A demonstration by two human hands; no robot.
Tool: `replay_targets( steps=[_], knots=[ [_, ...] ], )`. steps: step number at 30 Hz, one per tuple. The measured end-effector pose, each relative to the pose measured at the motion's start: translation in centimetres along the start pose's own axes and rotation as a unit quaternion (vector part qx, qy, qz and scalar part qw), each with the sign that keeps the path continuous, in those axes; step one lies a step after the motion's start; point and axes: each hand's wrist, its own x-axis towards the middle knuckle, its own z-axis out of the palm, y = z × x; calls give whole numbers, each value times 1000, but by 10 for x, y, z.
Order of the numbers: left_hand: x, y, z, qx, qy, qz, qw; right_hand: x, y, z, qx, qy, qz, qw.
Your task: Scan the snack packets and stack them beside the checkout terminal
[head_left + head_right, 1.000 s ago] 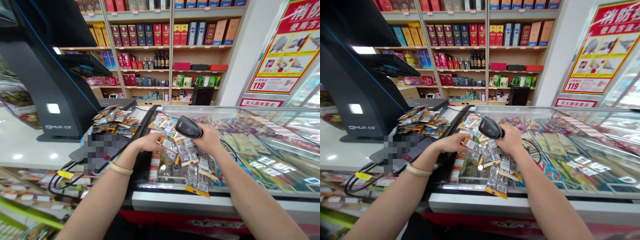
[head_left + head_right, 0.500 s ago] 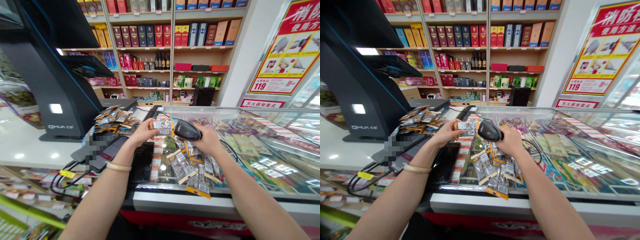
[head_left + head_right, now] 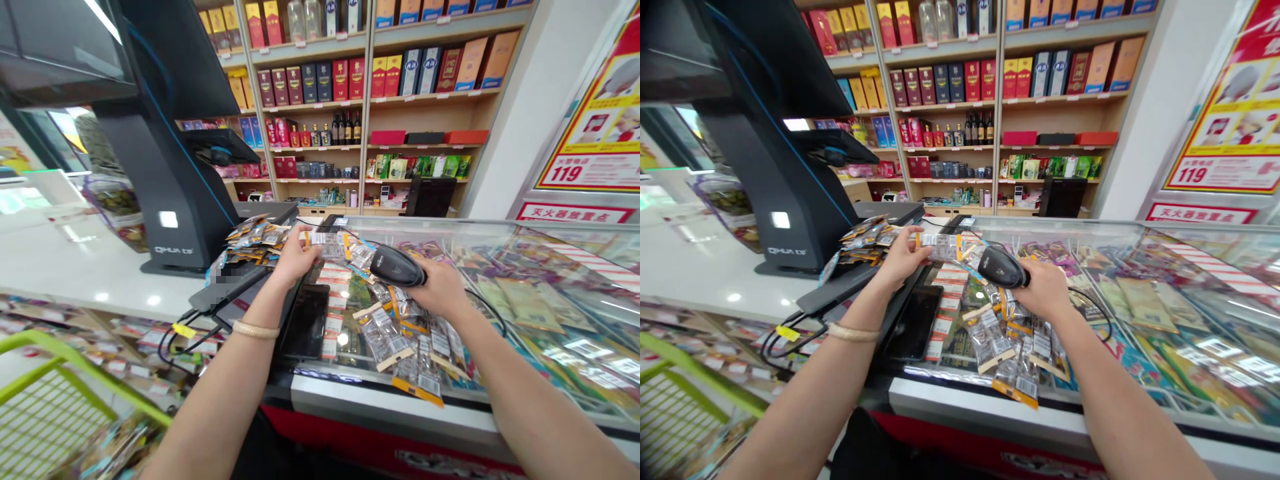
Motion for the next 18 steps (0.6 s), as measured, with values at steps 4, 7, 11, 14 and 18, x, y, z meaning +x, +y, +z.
replay_targets(
  steps=[4, 7, 11, 14, 18],
  knots=[
    [-12, -1, -55, 55, 84, 20, 995, 0, -1, -1, 6, 8, 5, 1000],
    [-32, -9, -99, 106, 170, 24, 979, 1, -3, -3, 6, 19, 5, 1000],
    [-59, -22, -132, 242, 260, 9, 935, 2, -4, -3, 0, 27, -1, 1000],
    [-70, -27, -138, 404, 281, -37, 870, 2, -3, -2, 2, 24, -2, 1000],
    [-70, -28, -139, 529, 220, -117, 811, 2, -2, -2, -3, 12, 7, 1000]
  ],
)
